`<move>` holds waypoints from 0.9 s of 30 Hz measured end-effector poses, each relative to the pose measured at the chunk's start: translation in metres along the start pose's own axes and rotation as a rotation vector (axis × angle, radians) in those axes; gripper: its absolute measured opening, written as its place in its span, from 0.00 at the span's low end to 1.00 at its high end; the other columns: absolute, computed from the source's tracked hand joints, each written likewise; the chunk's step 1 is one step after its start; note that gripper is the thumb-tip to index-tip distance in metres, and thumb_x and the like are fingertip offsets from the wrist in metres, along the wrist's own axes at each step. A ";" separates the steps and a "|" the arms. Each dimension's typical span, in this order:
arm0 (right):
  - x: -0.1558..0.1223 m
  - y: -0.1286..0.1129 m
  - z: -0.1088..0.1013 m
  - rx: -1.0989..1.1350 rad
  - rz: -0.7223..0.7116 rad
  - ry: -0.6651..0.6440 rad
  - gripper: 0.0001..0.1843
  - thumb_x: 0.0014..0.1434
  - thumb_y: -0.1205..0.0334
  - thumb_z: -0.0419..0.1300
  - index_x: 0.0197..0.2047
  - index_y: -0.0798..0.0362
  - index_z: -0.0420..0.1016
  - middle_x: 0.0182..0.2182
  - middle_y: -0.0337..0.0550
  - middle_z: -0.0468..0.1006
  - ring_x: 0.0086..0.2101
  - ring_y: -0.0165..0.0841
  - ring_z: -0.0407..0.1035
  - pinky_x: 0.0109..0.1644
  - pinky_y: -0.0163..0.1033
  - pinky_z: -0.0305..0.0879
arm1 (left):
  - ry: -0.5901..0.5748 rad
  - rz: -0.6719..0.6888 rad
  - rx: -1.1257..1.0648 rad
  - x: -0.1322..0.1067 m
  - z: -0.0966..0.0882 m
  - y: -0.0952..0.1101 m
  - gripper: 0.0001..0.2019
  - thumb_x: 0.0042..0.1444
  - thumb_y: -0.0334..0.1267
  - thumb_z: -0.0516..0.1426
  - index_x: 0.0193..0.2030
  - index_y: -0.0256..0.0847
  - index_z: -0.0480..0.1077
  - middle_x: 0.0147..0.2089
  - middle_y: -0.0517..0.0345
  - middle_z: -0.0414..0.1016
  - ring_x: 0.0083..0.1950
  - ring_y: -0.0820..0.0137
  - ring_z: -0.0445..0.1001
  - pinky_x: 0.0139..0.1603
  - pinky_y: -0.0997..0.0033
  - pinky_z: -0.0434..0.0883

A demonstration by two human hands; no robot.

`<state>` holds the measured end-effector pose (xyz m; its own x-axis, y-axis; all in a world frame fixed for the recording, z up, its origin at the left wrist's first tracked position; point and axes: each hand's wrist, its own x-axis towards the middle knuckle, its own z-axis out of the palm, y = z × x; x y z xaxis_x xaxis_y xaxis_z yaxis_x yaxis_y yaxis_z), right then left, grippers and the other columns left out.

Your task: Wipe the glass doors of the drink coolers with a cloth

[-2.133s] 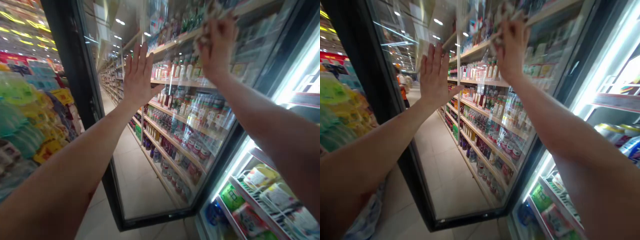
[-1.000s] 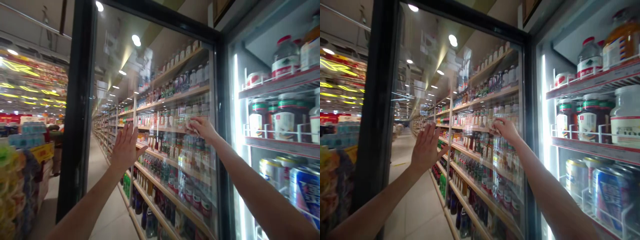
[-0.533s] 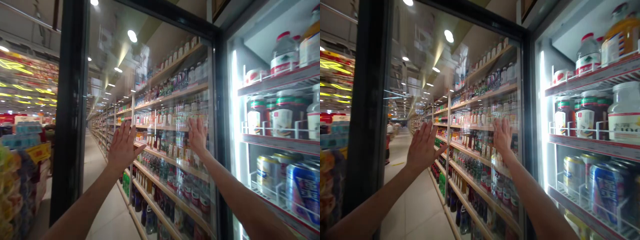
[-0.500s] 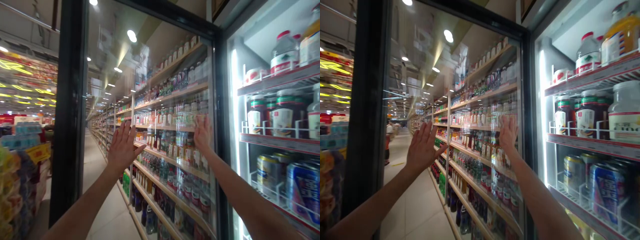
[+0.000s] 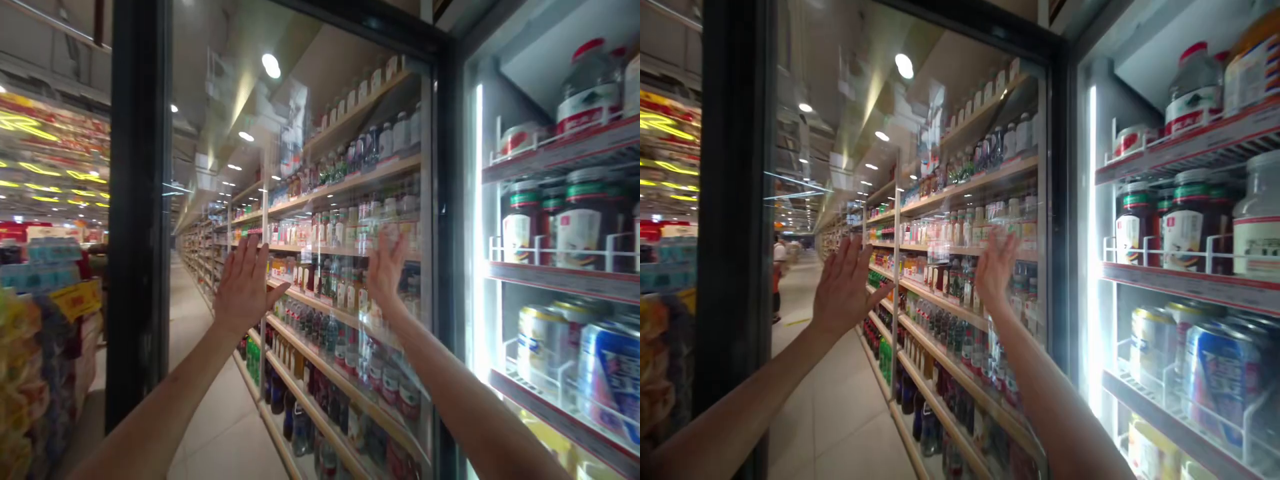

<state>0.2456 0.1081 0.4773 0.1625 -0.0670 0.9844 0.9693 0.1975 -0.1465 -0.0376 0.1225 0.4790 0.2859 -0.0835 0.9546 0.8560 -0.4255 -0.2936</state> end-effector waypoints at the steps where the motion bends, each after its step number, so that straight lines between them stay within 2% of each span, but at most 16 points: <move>1: -0.008 -0.005 0.000 0.029 -0.136 -0.096 0.27 0.60 0.64 0.48 0.63 0.46 0.55 0.67 0.47 0.41 0.65 0.47 0.35 0.62 0.60 0.48 | 0.006 0.000 0.001 0.000 0.000 0.000 0.40 0.55 0.54 0.52 0.68 0.37 0.41 0.68 0.41 0.45 0.69 0.57 0.42 0.66 0.52 0.47; 3: -0.021 -0.009 -0.003 0.061 -0.376 -0.284 0.27 0.59 0.65 0.50 0.60 0.38 0.59 0.66 0.40 0.44 0.65 0.44 0.38 0.62 0.57 0.49 | 0.005 0.003 0.003 0.000 0.001 -0.001 0.40 0.55 0.54 0.52 0.68 0.38 0.41 0.68 0.42 0.45 0.69 0.57 0.43 0.66 0.52 0.47; 4: -0.024 -0.006 -0.006 0.049 -0.396 -0.312 0.26 0.59 0.65 0.50 0.59 0.37 0.60 0.66 0.39 0.46 0.64 0.43 0.41 0.62 0.57 0.50 | 0.006 0.004 0.006 0.000 0.001 -0.001 0.39 0.55 0.54 0.52 0.68 0.39 0.40 0.68 0.42 0.45 0.69 0.57 0.43 0.66 0.52 0.47; 5: -0.024 -0.001 -0.009 0.018 -0.327 -0.283 0.25 0.59 0.64 0.49 0.59 0.38 0.60 0.66 0.41 0.46 0.64 0.44 0.42 0.62 0.59 0.50 | 0.004 0.005 0.008 -0.001 0.001 -0.002 0.39 0.55 0.54 0.52 0.68 0.39 0.40 0.68 0.42 0.46 0.69 0.57 0.43 0.66 0.52 0.48; 8: -0.015 0.011 -0.014 -0.089 0.107 -0.025 0.26 0.61 0.63 0.44 0.63 0.48 0.56 0.66 0.53 0.42 0.64 0.48 0.42 0.59 0.64 0.49 | -0.003 0.006 0.001 -0.001 0.001 -0.001 0.40 0.55 0.54 0.52 0.68 0.39 0.40 0.68 0.43 0.46 0.69 0.57 0.43 0.66 0.52 0.48; 9: -0.015 0.009 -0.013 -0.096 0.154 0.006 0.26 0.62 0.63 0.44 0.63 0.50 0.55 0.66 0.54 0.41 0.64 0.49 0.40 0.60 0.63 0.49 | -0.001 0.002 -0.004 -0.001 0.001 -0.001 0.40 0.55 0.54 0.53 0.68 0.39 0.41 0.68 0.43 0.46 0.69 0.57 0.43 0.66 0.52 0.48; 11: -0.021 -0.003 -0.009 -0.064 -0.010 -0.085 0.27 0.61 0.64 0.45 0.64 0.48 0.54 0.67 0.51 0.41 0.65 0.45 0.37 0.62 0.60 0.47 | -0.003 -0.003 -0.016 -0.001 0.001 -0.001 0.40 0.54 0.54 0.53 0.68 0.39 0.41 0.68 0.43 0.45 0.69 0.56 0.44 0.66 0.51 0.47; 13: -0.031 -0.014 -0.005 -0.007 -0.340 -0.280 0.28 0.60 0.65 0.47 0.63 0.42 0.55 0.66 0.44 0.44 0.65 0.40 0.38 0.64 0.54 0.46 | 0.001 -0.004 -0.024 -0.001 0.001 -0.001 0.40 0.54 0.53 0.53 0.68 0.40 0.42 0.69 0.43 0.45 0.69 0.56 0.44 0.66 0.50 0.48; 14: -0.034 -0.016 -0.005 0.003 -0.432 -0.339 0.28 0.59 0.65 0.48 0.62 0.40 0.56 0.66 0.42 0.46 0.65 0.39 0.39 0.64 0.54 0.46 | 0.004 -0.003 -0.024 -0.001 0.001 -0.001 0.40 0.54 0.53 0.53 0.68 0.40 0.42 0.69 0.43 0.45 0.69 0.56 0.44 0.66 0.50 0.48; 15: -0.035 -0.014 -0.006 -0.006 -0.431 -0.345 0.27 0.59 0.65 0.48 0.62 0.40 0.57 0.66 0.42 0.47 0.65 0.40 0.41 0.64 0.55 0.46 | 0.006 -0.001 -0.020 -0.001 0.001 -0.001 0.39 0.54 0.53 0.53 0.68 0.39 0.42 0.68 0.43 0.45 0.69 0.56 0.44 0.66 0.51 0.48; 19: -0.027 -0.004 -0.010 -0.096 0.108 -0.022 0.27 0.61 0.64 0.44 0.63 0.48 0.55 0.66 0.53 0.43 0.64 0.49 0.41 0.59 0.65 0.48 | 0.018 0.021 0.014 -0.001 -0.001 -0.001 0.38 0.55 0.52 0.53 0.68 0.38 0.42 0.68 0.42 0.47 0.69 0.57 0.44 0.66 0.52 0.49; 20: -0.028 -0.007 -0.010 -0.086 0.145 0.005 0.27 0.61 0.64 0.44 0.64 0.49 0.53 0.66 0.54 0.41 0.64 0.50 0.39 0.58 0.65 0.49 | 0.018 0.024 0.020 -0.001 -0.001 -0.001 0.38 0.55 0.52 0.53 0.67 0.38 0.42 0.68 0.42 0.47 0.69 0.57 0.44 0.66 0.52 0.49; 21: -0.032 -0.013 -0.010 -0.058 0.084 -0.022 0.28 0.61 0.64 0.44 0.65 0.48 0.52 0.66 0.53 0.41 0.64 0.49 0.38 0.59 0.64 0.50 | 0.016 0.024 0.025 -0.001 -0.001 -0.001 0.38 0.55 0.52 0.53 0.67 0.38 0.42 0.68 0.42 0.47 0.69 0.57 0.44 0.66 0.52 0.49; 24: -0.053 -0.029 -0.011 0.047 -0.377 -0.291 0.29 0.58 0.64 0.50 0.63 0.39 0.55 0.65 0.45 0.48 0.64 0.44 0.41 0.62 0.58 0.49 | 0.012 0.011 0.026 -0.001 0.000 -0.002 0.38 0.55 0.52 0.52 0.67 0.38 0.43 0.68 0.42 0.48 0.69 0.57 0.44 0.65 0.52 0.49; 25: -0.058 -0.027 -0.012 0.051 -0.456 -0.345 0.28 0.58 0.64 0.51 0.61 0.36 0.57 0.65 0.43 0.50 0.64 0.43 0.43 0.63 0.57 0.48 | 0.013 0.008 0.024 -0.001 0.000 -0.002 0.37 0.56 0.52 0.52 0.67 0.38 0.43 0.68 0.42 0.48 0.69 0.58 0.44 0.66 0.52 0.49; 27: -0.060 -0.012 -0.016 -0.005 -0.349 -0.295 0.26 0.59 0.64 0.49 0.60 0.36 0.59 0.64 0.44 0.51 0.63 0.45 0.46 0.62 0.61 0.46 | 0.011 0.005 0.018 -0.001 -0.001 -0.002 0.37 0.56 0.51 0.52 0.67 0.39 0.42 0.68 0.43 0.47 0.69 0.58 0.44 0.66 0.53 0.48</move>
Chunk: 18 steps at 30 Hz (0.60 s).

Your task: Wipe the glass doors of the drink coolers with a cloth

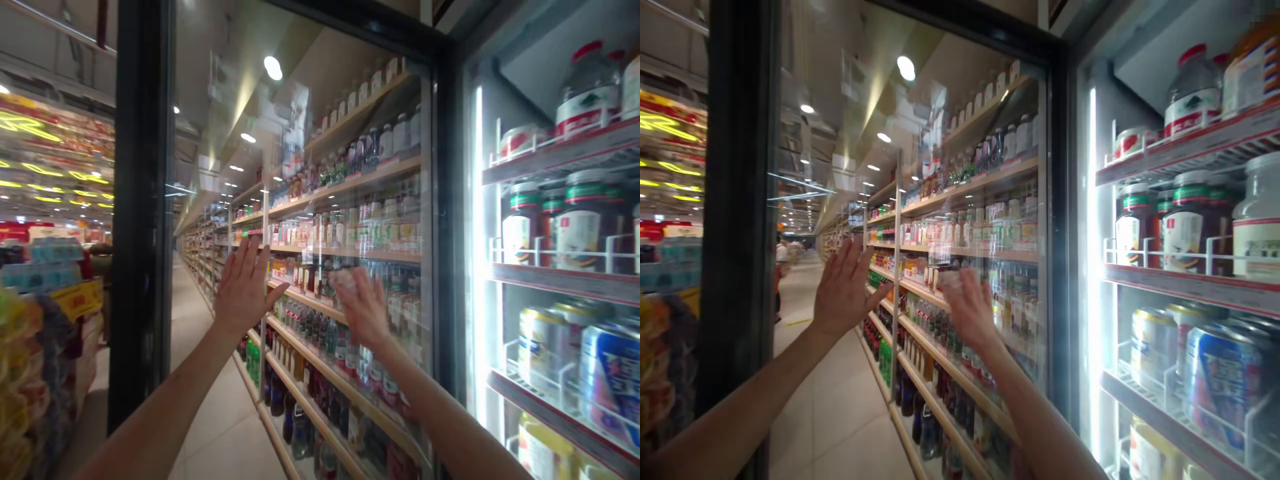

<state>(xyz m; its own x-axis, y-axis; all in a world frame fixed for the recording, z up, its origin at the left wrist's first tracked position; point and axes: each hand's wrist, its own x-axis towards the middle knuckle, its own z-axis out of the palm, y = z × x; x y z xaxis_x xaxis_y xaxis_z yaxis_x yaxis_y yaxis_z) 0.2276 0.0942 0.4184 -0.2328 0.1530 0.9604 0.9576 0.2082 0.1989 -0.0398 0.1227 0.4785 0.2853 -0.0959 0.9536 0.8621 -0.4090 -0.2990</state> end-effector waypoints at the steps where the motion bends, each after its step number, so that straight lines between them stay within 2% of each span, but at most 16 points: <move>1: -0.003 0.011 -0.001 -0.034 0.170 0.088 0.26 0.60 0.63 0.47 0.61 0.38 0.59 0.65 0.46 0.50 0.63 0.46 0.46 0.61 0.64 0.47 | -0.003 0.000 -0.003 0.000 0.000 0.000 0.38 0.56 0.51 0.52 0.67 0.39 0.42 0.68 0.43 0.47 0.69 0.58 0.43 0.66 0.53 0.48; 3: -0.005 0.027 -0.003 -0.074 0.475 0.273 0.26 0.61 0.63 0.44 0.63 0.45 0.55 0.65 0.53 0.46 0.63 0.50 0.44 0.58 0.67 0.49 | -0.006 0.001 -0.010 0.000 -0.001 0.001 0.38 0.55 0.51 0.53 0.68 0.39 0.41 0.68 0.43 0.46 0.69 0.58 0.43 0.66 0.54 0.48; 4: -0.007 0.028 -0.002 -0.074 0.533 0.317 0.27 0.61 0.63 0.43 0.64 0.47 0.54 0.66 0.55 0.44 0.63 0.51 0.43 0.57 0.67 0.50 | -0.006 -0.001 -0.012 0.000 -0.002 0.001 0.38 0.55 0.51 0.53 0.68 0.39 0.41 0.68 0.43 0.46 0.69 0.58 0.43 0.66 0.54 0.47; 5: -0.009 0.025 -0.002 -0.063 0.503 0.307 0.27 0.61 0.64 0.44 0.64 0.49 0.54 0.66 0.55 0.43 0.64 0.51 0.41 0.58 0.66 0.51 | -0.005 -0.003 -0.014 0.000 -0.002 0.001 0.38 0.55 0.51 0.53 0.68 0.39 0.41 0.68 0.43 0.46 0.69 0.58 0.43 0.66 0.54 0.47; 6: -0.012 0.017 -0.001 -0.042 0.394 0.253 0.27 0.60 0.65 0.45 0.63 0.48 0.55 0.66 0.54 0.44 0.64 0.50 0.39 0.59 0.64 0.52 | -0.004 -0.003 -0.014 0.000 -0.002 0.001 0.38 0.55 0.51 0.53 0.68 0.39 0.41 0.68 0.43 0.46 0.69 0.58 0.43 0.66 0.54 0.47; 8: -0.019 0.001 0.000 0.011 0.059 0.079 0.27 0.58 0.66 0.49 0.61 0.43 0.59 0.65 0.48 0.48 0.65 0.47 0.38 0.61 0.60 0.52 | 0.000 -0.006 -0.010 0.000 -0.002 0.001 0.38 0.55 0.52 0.53 0.68 0.39 0.41 0.68 0.43 0.46 0.69 0.58 0.43 0.66 0.54 0.47; 9: -0.022 -0.003 0.000 0.026 -0.063 0.010 0.27 0.57 0.66 0.51 0.59 0.40 0.61 0.65 0.45 0.50 0.64 0.46 0.40 0.61 0.59 0.51 | 0.003 -0.006 -0.007 0.000 -0.002 0.001 0.38 0.55 0.52 0.53 0.68 0.39 0.41 0.68 0.43 0.46 0.69 0.58 0.43 0.66 0.54 0.47; 10: -0.025 -0.004 -0.001 0.024 -0.106 -0.020 0.26 0.56 0.66 0.52 0.58 0.38 0.63 0.64 0.43 0.52 0.64 0.45 0.42 0.61 0.58 0.51 | 0.002 -0.004 -0.004 0.000 -0.002 0.001 0.38 0.55 0.52 0.53 0.68 0.39 0.41 0.68 0.43 0.46 0.69 0.58 0.43 0.66 0.53 0.47; 11: -0.027 0.000 -0.003 0.005 -0.058 -0.007 0.26 0.57 0.66 0.51 0.57 0.37 0.63 0.64 0.43 0.53 0.64 0.44 0.44 0.61 0.59 0.51 | 0.000 -0.004 -0.002 0.000 -0.002 0.001 0.39 0.55 0.52 0.53 0.68 0.39 0.41 0.68 0.43 0.47 0.69 0.58 0.43 0.66 0.53 0.48; 14: -0.026 0.015 -0.007 -0.080 0.349 0.169 0.26 0.59 0.66 0.46 0.60 0.43 0.60 0.65 0.50 0.47 0.63 0.48 0.45 0.58 0.65 0.53 | -0.007 0.000 -0.003 0.000 -0.003 0.002 0.39 0.56 0.52 0.52 0.68 0.40 0.39 0.68 0.43 0.46 0.69 0.59 0.42 0.66 0.53 0.47; 15: -0.025 0.015 -0.007 -0.085 0.428 0.213 0.26 0.60 0.65 0.45 0.61 0.47 0.59 0.66 0.52 0.45 0.63 0.50 0.43 0.58 0.65 0.52 | -0.013 -0.002 -0.006 0.001 -0.003 0.002 0.39 0.56 0.52 0.52 0.68 0.40 0.39 0.68 0.43 0.45 0.70 0.59 0.42 0.66 0.53 0.47; 16: -0.024 0.011 -0.006 -0.072 0.429 0.225 0.26 0.60 0.65 0.45 0.61 0.49 0.60 0.66 0.53 0.44 0.64 0.50 0.41 0.58 0.65 0.52 | -0.017 -0.005 -0.010 0.001 -0.003 0.003 0.39 0.56 0.52 0.52 0.68 0.40 0.39 0.69 0.44 0.45 0.70 0.59 0.42 0.66 0.53 0.47; 18: -0.025 -0.002 -0.005 -0.010 0.219 0.121 0.25 0.58 0.66 0.48 0.59 0.48 0.63 0.66 0.49 0.45 0.64 0.48 0.39 0.61 0.61 0.49 | -0.023 -0.014 -0.017 0.001 -0.004 0.004 0.38 0.56 0.53 0.52 0.68 0.40 0.40 0.69 0.44 0.45 0.70 0.59 0.42 0.66 0.53 0.47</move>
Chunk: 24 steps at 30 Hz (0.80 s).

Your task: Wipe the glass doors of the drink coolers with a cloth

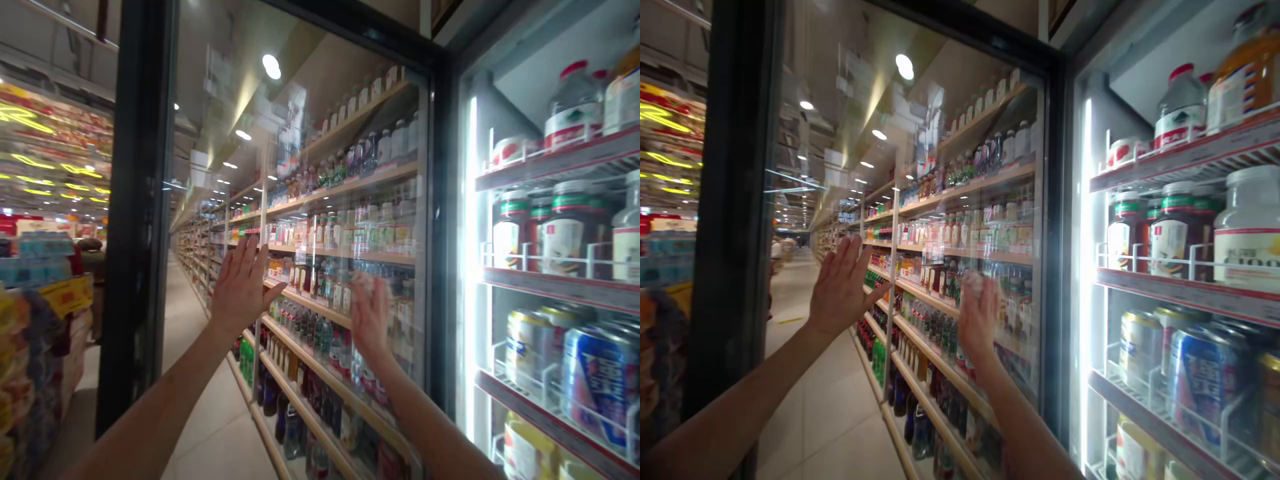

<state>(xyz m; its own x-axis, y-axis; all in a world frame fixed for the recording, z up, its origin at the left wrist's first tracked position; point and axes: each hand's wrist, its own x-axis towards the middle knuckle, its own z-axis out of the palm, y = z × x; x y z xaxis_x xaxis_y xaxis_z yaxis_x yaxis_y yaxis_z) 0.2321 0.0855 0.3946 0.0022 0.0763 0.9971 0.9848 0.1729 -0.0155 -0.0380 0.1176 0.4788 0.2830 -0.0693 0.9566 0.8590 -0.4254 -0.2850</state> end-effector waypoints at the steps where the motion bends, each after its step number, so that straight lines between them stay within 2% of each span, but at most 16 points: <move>1: -0.003 -0.005 0.000 0.033 -0.148 -0.087 0.25 0.56 0.67 0.50 0.58 0.45 0.65 0.65 0.46 0.48 0.64 0.46 0.40 0.63 0.59 0.48 | 0.001 -0.003 -0.003 0.000 0.000 0.000 0.38 0.56 0.53 0.52 0.68 0.40 0.40 0.69 0.44 0.45 0.70 0.58 0.42 0.66 0.53 0.47; 2: -0.005 -0.007 -0.001 0.054 -0.270 -0.164 0.26 0.55 0.68 0.51 0.56 0.41 0.66 0.65 0.43 0.51 0.64 0.44 0.42 0.63 0.58 0.47 | 0.003 -0.004 -0.003 0.000 -0.001 0.000 0.38 0.56 0.53 0.52 0.68 0.40 0.40 0.69 0.44 0.45 0.69 0.58 0.42 0.66 0.53 0.47; 3: -0.006 -0.005 -0.003 0.057 -0.327 -0.204 0.26 0.55 0.68 0.52 0.55 0.39 0.67 0.64 0.41 0.53 0.64 0.44 0.44 0.63 0.58 0.48 | 0.008 -0.002 -0.001 0.000 -0.001 0.001 0.38 0.56 0.53 0.52 0.68 0.40 0.41 0.69 0.44 0.45 0.69 0.58 0.42 0.66 0.53 0.47; 4: -0.006 0.001 -0.004 0.039 -0.295 -0.190 0.25 0.55 0.67 0.52 0.55 0.38 0.67 0.63 0.41 0.55 0.63 0.44 0.46 0.62 0.59 0.48 | 0.014 0.004 0.003 0.000 -0.001 0.001 0.38 0.56 0.53 0.52 0.68 0.40 0.41 0.68 0.44 0.46 0.69 0.58 0.43 0.66 0.53 0.47; 7: -0.002 0.027 -0.006 -0.063 0.140 0.085 0.25 0.59 0.66 0.47 0.59 0.45 0.62 0.64 0.50 0.51 0.62 0.47 0.48 0.58 0.63 0.51 | 0.019 0.029 0.030 0.000 -0.001 0.000 0.38 0.56 0.53 0.52 0.67 0.37 0.42 0.68 0.41 0.47 0.69 0.58 0.43 0.66 0.54 0.48; 8: -0.002 0.030 -0.005 -0.075 0.242 0.151 0.25 0.60 0.65 0.46 0.61 0.48 0.60 0.65 0.53 0.48 0.63 0.48 0.46 0.58 0.64 0.52 | 0.022 0.034 0.041 0.001 -0.001 -0.001 0.38 0.56 0.53 0.52 0.67 0.36 0.42 0.68 0.41 0.47 0.69 0.58 0.43 0.66 0.54 0.48; 9: -0.004 0.030 -0.003 -0.069 0.265 0.170 0.26 0.60 0.66 0.45 0.62 0.51 0.58 0.65 0.55 0.45 0.64 0.48 0.43 0.58 0.63 0.51 | 0.023 0.036 0.048 0.002 -0.001 -0.001 0.38 0.56 0.53 0.52 0.67 0.35 0.43 0.68 0.40 0.48 0.69 0.58 0.43 0.66 0.54 0.48; 10: -0.007 0.026 -0.001 -0.048 0.202 0.136 0.25 0.60 0.66 0.45 0.62 0.51 0.58 0.66 0.54 0.43 0.64 0.48 0.40 0.59 0.62 0.51 | 0.020 0.035 0.051 0.002 0.000 -0.002 0.38 0.55 0.53 0.52 0.67 0.35 0.44 0.68 0.40 0.47 0.69 0.58 0.43 0.66 0.55 0.48; 11: -0.011 0.020 0.000 -0.018 0.070 0.063 0.25 0.60 0.67 0.46 0.61 0.50 0.60 0.67 0.51 0.41 0.65 0.47 0.38 0.61 0.61 0.50 | 0.018 0.034 0.049 0.002 0.000 -0.002 0.38 0.55 0.53 0.52 0.67 0.35 0.44 0.68 0.40 0.48 0.69 0.58 0.43 0.66 0.55 0.47; 13: -0.016 0.010 -0.001 0.019 -0.203 -0.103 0.24 0.58 0.68 0.49 0.58 0.43 0.64 0.67 0.44 0.43 0.65 0.45 0.38 0.62 0.58 0.48 | 0.018 0.013 0.049 -0.002 0.000 0.001 0.37 0.55 0.53 0.52 0.67 0.38 0.46 0.67 0.41 0.48 0.69 0.58 0.44 0.66 0.53 0.47; 14: -0.015 0.010 -0.002 0.013 -0.261 -0.152 0.24 0.58 0.68 0.50 0.57 0.41 0.65 0.66 0.42 0.44 0.64 0.44 0.40 0.62 0.58 0.47 | 0.018 -0.014 0.054 -0.006 0.000 0.003 0.36 0.55 0.53 0.53 0.66 0.39 0.47 0.67 0.42 0.49 0.69 0.57 0.44 0.66 0.52 0.46; 15: -0.012 0.013 -0.004 -0.011 -0.238 -0.161 0.24 0.58 0.68 0.50 0.57 0.39 0.64 0.66 0.42 0.46 0.64 0.44 0.42 0.62 0.59 0.48 | 0.019 -0.049 0.061 -0.011 0.000 0.007 0.35 0.56 0.53 0.52 0.66 0.40 0.48 0.67 0.42 0.49 0.69 0.56 0.44 0.66 0.51 0.46; 19: 0.005 0.028 -0.007 -0.118 0.203 0.056 0.27 0.61 0.64 0.46 0.64 0.46 0.54 0.66 0.53 0.44 0.63 0.49 0.43 0.58 0.65 0.50 | 0.016 -0.128 0.078 -0.042 -0.003 0.021 0.34 0.57 0.51 0.52 0.67 0.42 0.45 0.68 0.42 0.47 0.69 0.55 0.42 0.65 0.48 0.45; 20: 0.004 0.024 -0.005 -0.109 0.209 0.085 0.28 0.61 0.64 0.46 0.64 0.47 0.53 0.66 0.54 0.42 0.64 0.50 0.41 0.58 0.64 0.50 | 0.014 -0.120 0.075 -0.048 -0.003 0.024 0.35 0.57 0.51 0.52 0.67 0.42 0.44 0.68 0.42 0.47 0.69 0.55 0.42 0.66 0.48 0.44; 21: 0.000 0.017 -0.003 -0.086 0.139 0.073 0.28 0.60 0.64 0.47 0.64 0.47 0.53 0.66 0.53 0.41 0.64 0.49 0.39 0.59 0.63 0.50 | 0.015 -0.113 0.072 -0.052 -0.003 0.025 0.36 0.57 0.51 0.52 0.67 0.42 0.43 0.68 0.42 0.47 0.69 0.55 0.42 0.66 0.48 0.44; 24: -0.020 -0.010 0.001 0.034 -0.353 -0.132 0.28 0.57 0.66 0.51 0.61 0.41 0.59 0.66 0.44 0.45 0.65 0.44 0.39 0.62 0.58 0.47 | 0.008 -0.117 0.058 -0.056 -0.003 0.025 0.36 0.56 0.52 0.53 0.67 0.43 0.43 0.68 0.44 0.46 0.69 0.55 0.41 0.66 0.47 0.43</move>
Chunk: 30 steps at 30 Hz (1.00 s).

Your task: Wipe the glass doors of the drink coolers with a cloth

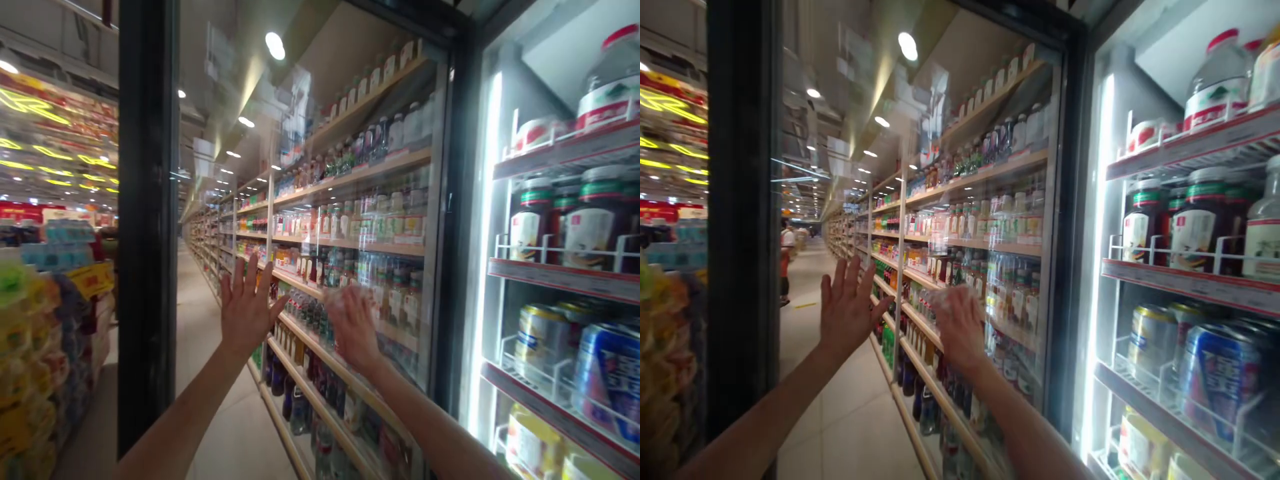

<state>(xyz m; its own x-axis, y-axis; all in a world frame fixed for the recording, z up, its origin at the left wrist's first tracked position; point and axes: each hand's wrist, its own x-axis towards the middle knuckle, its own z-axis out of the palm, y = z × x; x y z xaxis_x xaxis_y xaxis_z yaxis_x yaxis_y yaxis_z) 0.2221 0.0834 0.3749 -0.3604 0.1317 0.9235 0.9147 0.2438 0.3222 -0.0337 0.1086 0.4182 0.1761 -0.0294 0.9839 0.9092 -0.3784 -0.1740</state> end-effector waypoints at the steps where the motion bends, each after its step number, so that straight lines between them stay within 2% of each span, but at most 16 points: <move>1: -0.004 -0.005 0.001 0.027 -0.113 -0.048 0.28 0.56 0.67 0.51 0.59 0.39 0.61 0.65 0.42 0.48 0.64 0.42 0.41 0.63 0.57 0.46 | 0.002 -0.001 -0.003 0.001 0.000 -0.001 0.36 0.56 0.52 0.53 0.67 0.43 0.43 0.68 0.44 0.46 0.69 0.55 0.41 0.66 0.48 0.44; 2: -0.007 -0.005 0.001 0.032 -0.138 -0.066 0.27 0.56 0.67 0.52 0.58 0.38 0.62 0.65 0.41 0.50 0.64 0.42 0.43 0.63 0.58 0.45 | 0.003 -0.002 -0.002 0.001 0.001 -0.001 0.36 0.56 0.52 0.53 0.67 0.43 0.43 0.68 0.44 0.47 0.70 0.55 0.41 0.66 0.48 0.44; 3: -0.009 -0.001 0.001 0.014 -0.061 -0.036 0.27 0.56 0.68 0.51 0.58 0.38 0.62 0.65 0.42 0.50 0.64 0.42 0.43 0.62 0.59 0.45 | 0.000 -0.002 0.003 0.002 0.002 -0.002 0.37 0.56 0.51 0.53 0.67 0.43 0.43 0.68 0.44 0.47 0.70 0.56 0.41 0.66 0.49 0.44; 6: -0.012 0.018 0.000 -0.086 0.447 0.220 0.27 0.59 0.68 0.46 0.62 0.46 0.57 0.66 0.49 0.43 0.64 0.47 0.41 0.59 0.65 0.48 | 0.000 0.013 0.031 0.002 0.004 -0.003 0.37 0.55 0.51 0.54 0.67 0.42 0.43 0.68 0.43 0.48 0.70 0.56 0.41 0.66 0.49 0.44; 7: -0.013 0.019 0.000 -0.095 0.531 0.264 0.28 0.60 0.68 0.45 0.63 0.48 0.54 0.67 0.51 0.40 0.64 0.48 0.39 0.59 0.65 0.49 | 0.003 0.017 0.040 0.001 0.005 -0.003 0.37 0.55 0.51 0.54 0.67 0.41 0.44 0.68 0.43 0.47 0.70 0.56 0.41 0.66 0.49 0.44; 8: -0.015 0.016 0.001 -0.087 0.518 0.263 0.29 0.59 0.68 0.45 0.64 0.48 0.53 0.67 0.51 0.38 0.65 0.48 0.37 0.59 0.65 0.49 | 0.007 0.019 0.047 0.000 0.005 -0.003 0.37 0.55 0.51 0.54 0.67 0.41 0.44 0.68 0.43 0.47 0.70 0.56 0.41 0.66 0.49 0.44; 11: -0.020 -0.003 0.005 0.006 0.072 0.058 0.32 0.56 0.70 0.50 0.62 0.40 0.55 0.67 0.44 0.43 0.64 0.45 0.39 0.62 0.60 0.48 | 0.015 0.016 0.046 -0.001 0.006 -0.003 0.37 0.55 0.50 0.54 0.67 0.42 0.43 0.68 0.44 0.47 0.70 0.56 0.42 0.66 0.50 0.44; 13: -0.018 -0.004 0.004 0.018 -0.071 -0.019 0.32 0.55 0.70 0.52 0.60 0.35 0.57 0.65 0.40 0.48 0.64 0.43 0.43 0.62 0.58 0.48 | 0.014 0.016 0.035 -0.001 0.006 -0.004 0.37 0.55 0.50 0.54 0.67 0.42 0.43 0.68 0.44 0.46 0.69 0.56 0.42 0.66 0.50 0.45; 14: -0.014 0.000 0.003 -0.007 -0.004 0.007 0.31 0.55 0.69 0.52 0.61 0.36 0.57 0.65 0.41 0.49 0.63 0.43 0.44 0.62 0.59 0.48 | 0.015 0.019 0.032 -0.001 0.006 -0.005 0.37 0.56 0.50 0.54 0.67 0.42 0.42 0.68 0.44 0.46 0.69 0.56 0.42 0.66 0.50 0.45; 17: -0.003 0.017 0.000 -0.111 0.417 0.213 0.29 0.59 0.68 0.47 0.63 0.45 0.54 0.66 0.52 0.43 0.64 0.48 0.42 0.58 0.63 0.51 | 0.020 0.023 0.026 -0.001 0.006 -0.006 0.37 0.55 0.50 0.54 0.67 0.42 0.42 0.68 0.44 0.46 0.70 0.56 0.41 0.66 0.49 0.45; 18: -0.002 0.018 -0.001 -0.112 0.450 0.234 0.28 0.59 0.68 0.46 0.64 0.48 0.54 0.66 0.54 0.42 0.64 0.49 0.40 0.58 0.64 0.51 | 0.022 0.021 0.026 -0.001 0.006 -0.006 0.37 0.55 0.50 0.54 0.67 0.42 0.42 0.68 0.44 0.46 0.70 0.56 0.41 0.66 0.49 0.45; 19: -0.003 0.015 -0.001 -0.090 0.384 0.213 0.28 0.59 0.68 0.46 0.63 0.48 0.55 0.66 0.54 0.42 0.64 0.49 0.39 0.59 0.63 0.50 | 0.026 0.019 0.026 -0.001 0.006 -0.006 0.37 0.55 0.50 0.55 0.67 0.42 0.43 0.68 0.44 0.47 0.70 0.56 0.41 0.66 0.49 0.45; 22: -0.006 -0.003 -0.001 0.029 -0.125 -0.011 0.28 0.56 0.67 0.50 0.60 0.41 0.60 0.65 0.44 0.49 0.64 0.42 0.42 0.63 0.56 0.46 | 0.025 0.017 0.024 -0.001 0.005 -0.006 0.37 0.55 0.50 0.54 0.67 0.42 0.43 0.68 0.44 0.47 0.69 0.57 0.42 0.66 0.50 0.45; 24: 0.007 -0.004 -0.001 0.043 -0.212 -0.066 0.27 0.55 0.66 0.52 0.58 0.37 0.62 0.64 0.40 0.54 0.64 0.40 0.44 0.63 0.55 0.46 | 0.025 0.017 0.021 -0.001 0.005 -0.006 0.37 0.55 0.50 0.54 0.67 0.42 0.43 0.68 0.44 0.48 0.69 0.57 0.42 0.66 0.50 0.45; 28: 0.065 0.031 -0.004 -0.063 0.371 0.155 0.28 0.59 0.66 0.46 0.63 0.44 0.55 0.65 0.48 0.48 0.64 0.44 0.42 0.61 0.59 0.49 | 0.016 0.010 0.011 -0.001 0.003 -0.006 0.36 0.56 0.50 0.53 0.67 0.42 0.45 0.67 0.43 0.49 0.69 0.56 0.43 0.66 0.49 0.45; 30: 0.078 0.044 -0.005 -0.079 0.433 0.207 0.28 0.60 0.65 0.45 0.64 0.48 0.52 0.66 0.51 0.45 0.64 0.44 0.39 0.61 0.59 0.48 | 0.013 0.001 0.005 -0.001 0.003 -0.006 0.35 0.56 0.50 0.53 0.67 0.42 0.45 0.67 0.43 0.49 0.69 0.56 0.43 0.66 0.49 0.45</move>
<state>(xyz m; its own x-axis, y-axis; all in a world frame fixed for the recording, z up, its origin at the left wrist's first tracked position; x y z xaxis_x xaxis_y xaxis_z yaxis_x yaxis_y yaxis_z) 0.2351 0.0996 0.4626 0.0936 0.0089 0.9956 0.9865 0.1343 -0.0939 -0.0379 0.1138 0.4181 0.1723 -0.0419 0.9841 0.9109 -0.3734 -0.1754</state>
